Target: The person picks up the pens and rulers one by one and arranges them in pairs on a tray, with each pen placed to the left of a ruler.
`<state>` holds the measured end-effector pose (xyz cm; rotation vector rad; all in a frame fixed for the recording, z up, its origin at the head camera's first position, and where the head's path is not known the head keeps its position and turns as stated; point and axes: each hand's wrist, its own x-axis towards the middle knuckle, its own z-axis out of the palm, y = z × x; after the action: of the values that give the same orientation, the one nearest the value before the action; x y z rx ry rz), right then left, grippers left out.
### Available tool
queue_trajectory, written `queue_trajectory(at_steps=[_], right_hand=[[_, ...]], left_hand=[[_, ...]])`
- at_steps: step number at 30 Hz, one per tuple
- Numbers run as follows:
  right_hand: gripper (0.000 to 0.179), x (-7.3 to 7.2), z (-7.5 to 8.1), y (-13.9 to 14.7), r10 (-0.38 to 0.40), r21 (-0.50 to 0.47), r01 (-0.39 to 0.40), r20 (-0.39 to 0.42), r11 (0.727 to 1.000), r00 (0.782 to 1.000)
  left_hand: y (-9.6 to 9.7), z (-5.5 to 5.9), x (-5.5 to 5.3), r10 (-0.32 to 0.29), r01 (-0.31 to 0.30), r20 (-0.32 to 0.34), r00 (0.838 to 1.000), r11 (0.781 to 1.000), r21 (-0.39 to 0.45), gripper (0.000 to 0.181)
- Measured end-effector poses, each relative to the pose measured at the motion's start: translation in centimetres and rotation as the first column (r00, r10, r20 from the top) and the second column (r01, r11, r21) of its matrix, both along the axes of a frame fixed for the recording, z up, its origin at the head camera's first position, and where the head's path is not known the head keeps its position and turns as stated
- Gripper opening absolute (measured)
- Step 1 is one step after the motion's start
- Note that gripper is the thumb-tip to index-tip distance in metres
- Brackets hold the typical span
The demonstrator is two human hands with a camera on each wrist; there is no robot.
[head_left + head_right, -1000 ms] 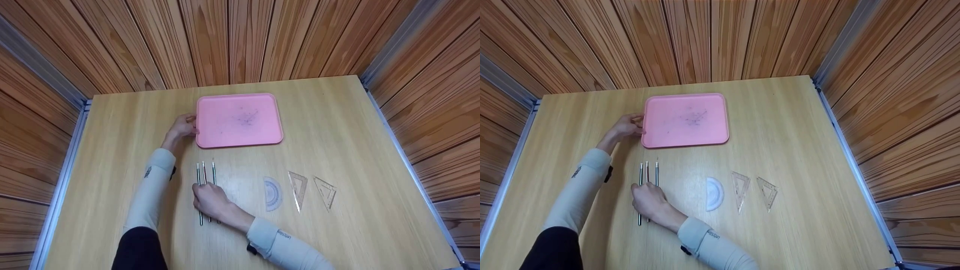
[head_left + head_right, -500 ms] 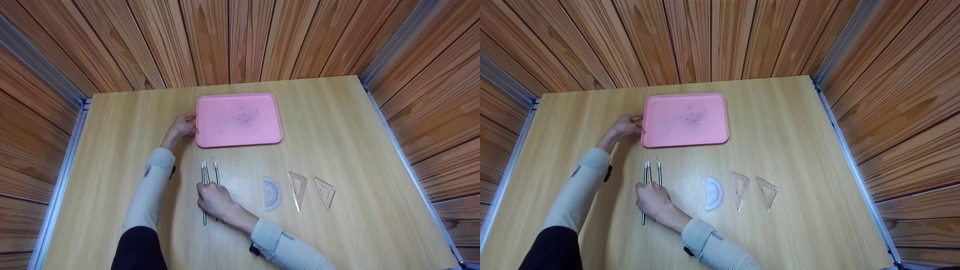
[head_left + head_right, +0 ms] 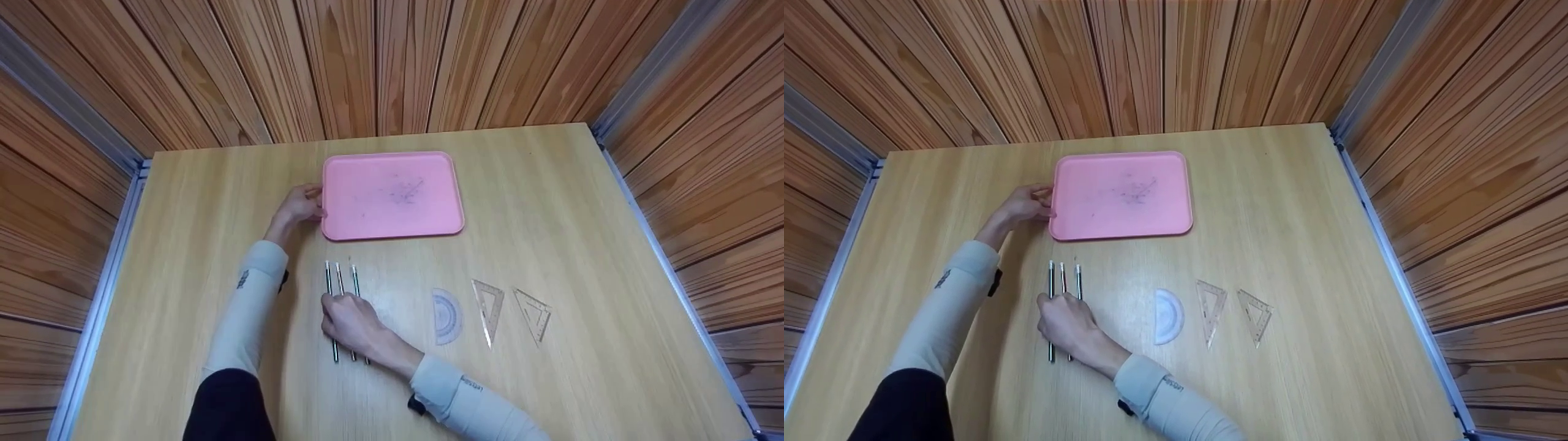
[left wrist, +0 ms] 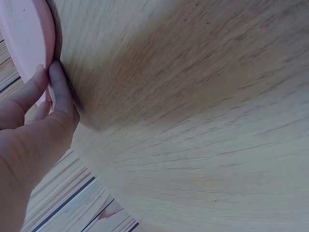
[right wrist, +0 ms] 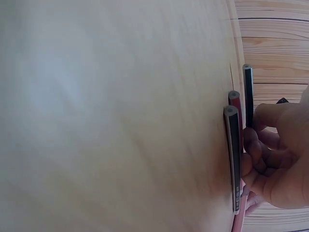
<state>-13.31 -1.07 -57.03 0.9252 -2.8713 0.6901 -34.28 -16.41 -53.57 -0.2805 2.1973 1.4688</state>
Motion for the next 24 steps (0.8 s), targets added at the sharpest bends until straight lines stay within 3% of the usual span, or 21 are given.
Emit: queue_trajectory(at_steps=[4,10,16,24], right_hand=[[0.011,-0.8,0.3,-0.1,-0.012,-0.021,0.012,-0.003,1.0,1.0],[0.008,-2.5,0.9,0.1,-0.017,-0.044,0.018,0.029,0.999,0.999],[0.005,-4.7,1.7,0.5,-0.034,-0.065,0.039,0.071,0.997,0.997],[0.002,-8.0,2.8,1.1,-0.051,-0.065,0.054,0.041,0.996,0.998]], left_hand=[[0.0,-0.1,0.0,-0.012,0.012,-0.02,1.0,1.0,-0.009,0.071],[-0.3,-0.1,-0.1,-0.003,0.003,0.01,1.0,1.0,0.009,0.07],[-0.4,-0.3,-0.2,0.028,-0.03,0.038,0.999,0.998,0.053,0.069],[-0.2,-0.2,-0.3,0.049,-0.052,0.058,0.997,0.998,0.042,0.069]])
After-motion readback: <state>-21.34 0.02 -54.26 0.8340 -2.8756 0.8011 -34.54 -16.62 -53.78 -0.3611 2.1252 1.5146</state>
